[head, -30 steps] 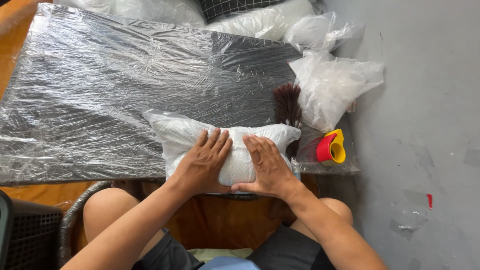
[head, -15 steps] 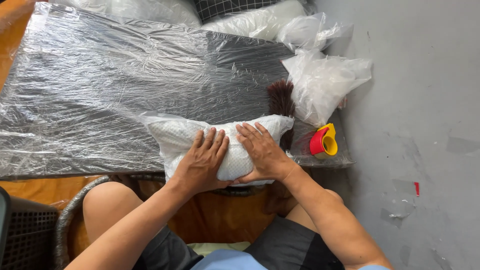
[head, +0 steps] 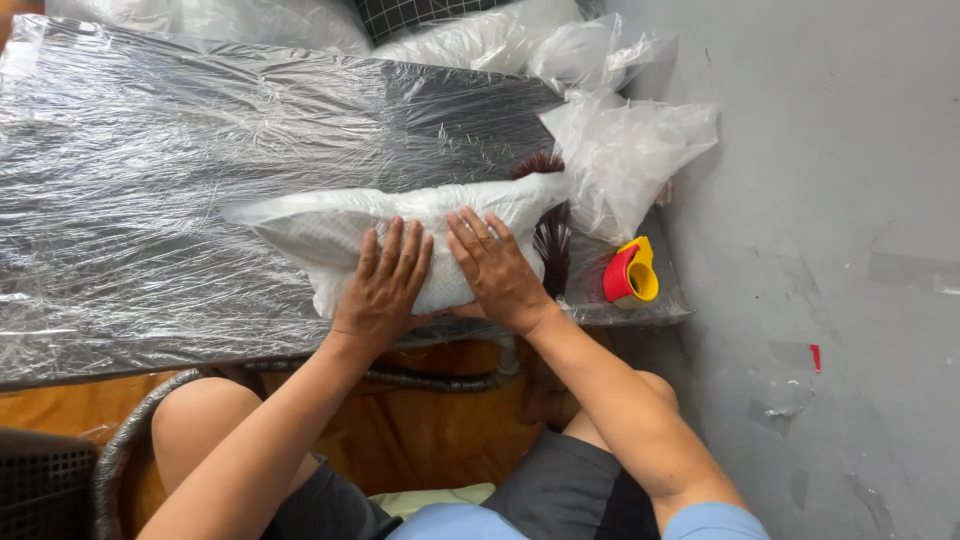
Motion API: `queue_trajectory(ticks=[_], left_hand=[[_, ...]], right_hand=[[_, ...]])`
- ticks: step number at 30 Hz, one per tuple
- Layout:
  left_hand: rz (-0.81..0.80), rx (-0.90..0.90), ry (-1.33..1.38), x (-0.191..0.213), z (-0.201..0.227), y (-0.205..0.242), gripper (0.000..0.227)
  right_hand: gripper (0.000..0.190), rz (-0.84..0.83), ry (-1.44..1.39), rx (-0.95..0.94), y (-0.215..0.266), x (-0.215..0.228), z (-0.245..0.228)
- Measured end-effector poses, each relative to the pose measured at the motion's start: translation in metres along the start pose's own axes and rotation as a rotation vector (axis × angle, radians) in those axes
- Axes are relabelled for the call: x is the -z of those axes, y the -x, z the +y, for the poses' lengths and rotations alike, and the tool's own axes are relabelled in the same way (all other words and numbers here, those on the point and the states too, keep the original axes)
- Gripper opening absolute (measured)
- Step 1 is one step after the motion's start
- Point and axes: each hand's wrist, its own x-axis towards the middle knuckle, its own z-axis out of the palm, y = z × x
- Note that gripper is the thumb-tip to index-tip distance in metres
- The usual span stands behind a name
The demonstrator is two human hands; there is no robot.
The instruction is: The person compresses a white item inside a plastic bag using vacuum suction, ties the bag closed with a string, and kemudian places it inside a black plastic shipping envelope which is then sealed with adhesive tape.
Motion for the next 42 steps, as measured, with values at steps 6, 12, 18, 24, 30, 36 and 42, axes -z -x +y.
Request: queue_trajectory(ticks=[6,12,18,24,30,36,42], left_hand=[[-0.024,-0.012,-0.061,-0.001,0.020,0.000,0.110],[-0.050,-0.049,-0.002,-0.001,0.016,0.004,0.127],[-0.190,-0.048,0.057,0.016,0.014,0.004,0.127],[-0.222,-0.029,0.032,0.016,0.016,0.005,0.122],[-0.118,-0.001,0.059,0.013,0.020,0.005,0.121],[-0.024,0.010,0.044,-0.010,0.034,0.015,0.118],[0.031,0.029,0.055,0.006,0.030,0.008,0.094]], right_hand=[[0.104,0.102,0.003,-0.076,0.022,-0.022,-0.015],[0.098,0.134,-0.001,-0.107,0.021,-0.015,-0.023],[0.095,0.125,-0.014,-0.163,0.017,-0.008,-0.034],[0.130,-0.024,-0.145,-0.163,0.019,0.003,-0.032],[0.057,0.408,-0.359,-0.486,0.046,0.030,0.020],[0.085,-0.505,0.040,-1.414,0.264,-0.065,0.147],[0.074,-0.748,0.011,-1.368,0.290,-0.065,0.155]])
